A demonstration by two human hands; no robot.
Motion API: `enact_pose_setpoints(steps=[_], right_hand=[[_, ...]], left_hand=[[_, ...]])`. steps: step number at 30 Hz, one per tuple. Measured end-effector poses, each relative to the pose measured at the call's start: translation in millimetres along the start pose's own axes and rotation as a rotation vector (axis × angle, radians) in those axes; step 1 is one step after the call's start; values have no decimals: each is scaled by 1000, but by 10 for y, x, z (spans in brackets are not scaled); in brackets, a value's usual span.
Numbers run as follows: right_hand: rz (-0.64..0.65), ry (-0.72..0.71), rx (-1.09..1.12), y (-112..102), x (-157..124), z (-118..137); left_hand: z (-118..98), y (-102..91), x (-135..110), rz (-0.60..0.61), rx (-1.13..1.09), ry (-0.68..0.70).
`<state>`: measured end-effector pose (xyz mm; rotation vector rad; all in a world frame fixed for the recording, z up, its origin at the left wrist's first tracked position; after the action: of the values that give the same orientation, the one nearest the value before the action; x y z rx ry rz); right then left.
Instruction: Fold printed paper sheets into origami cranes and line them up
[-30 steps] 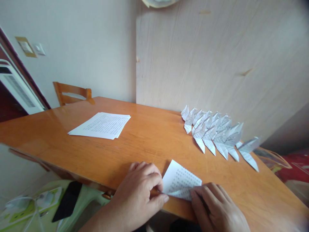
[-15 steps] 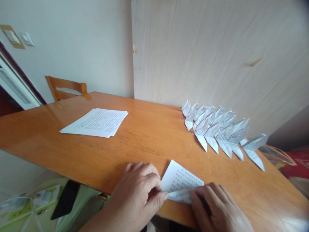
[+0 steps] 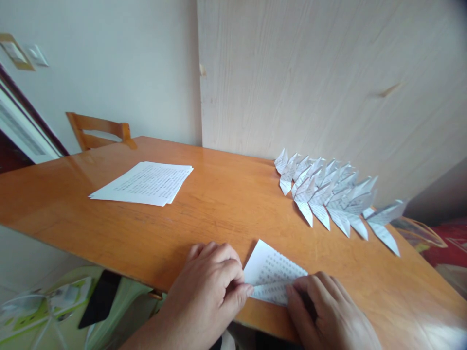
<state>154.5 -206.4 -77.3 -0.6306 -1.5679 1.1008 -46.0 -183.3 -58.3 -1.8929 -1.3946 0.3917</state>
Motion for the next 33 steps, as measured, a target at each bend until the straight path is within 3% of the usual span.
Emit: enact_pose_setpoints(steps=[21, 33], right_hand=[[-25, 59, -16, -44, 15, 1], [1, -14, 19, -64, 18, 41]], left_hand=[[-9, 14, 0, 5, 45, -7], [-49, -36, -36, 3, -15, 29]])
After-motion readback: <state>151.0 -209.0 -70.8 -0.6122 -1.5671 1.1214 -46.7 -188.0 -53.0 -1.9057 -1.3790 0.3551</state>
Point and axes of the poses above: each hand's wrist, its own x-axis towards the middle knuckle, its own y-axis out of the palm, z = x × y, the point moved 6 cm from there along x, towards the middle knuckle, and after that the axes turned 11 degrees about -x, right-handed, at the moved point
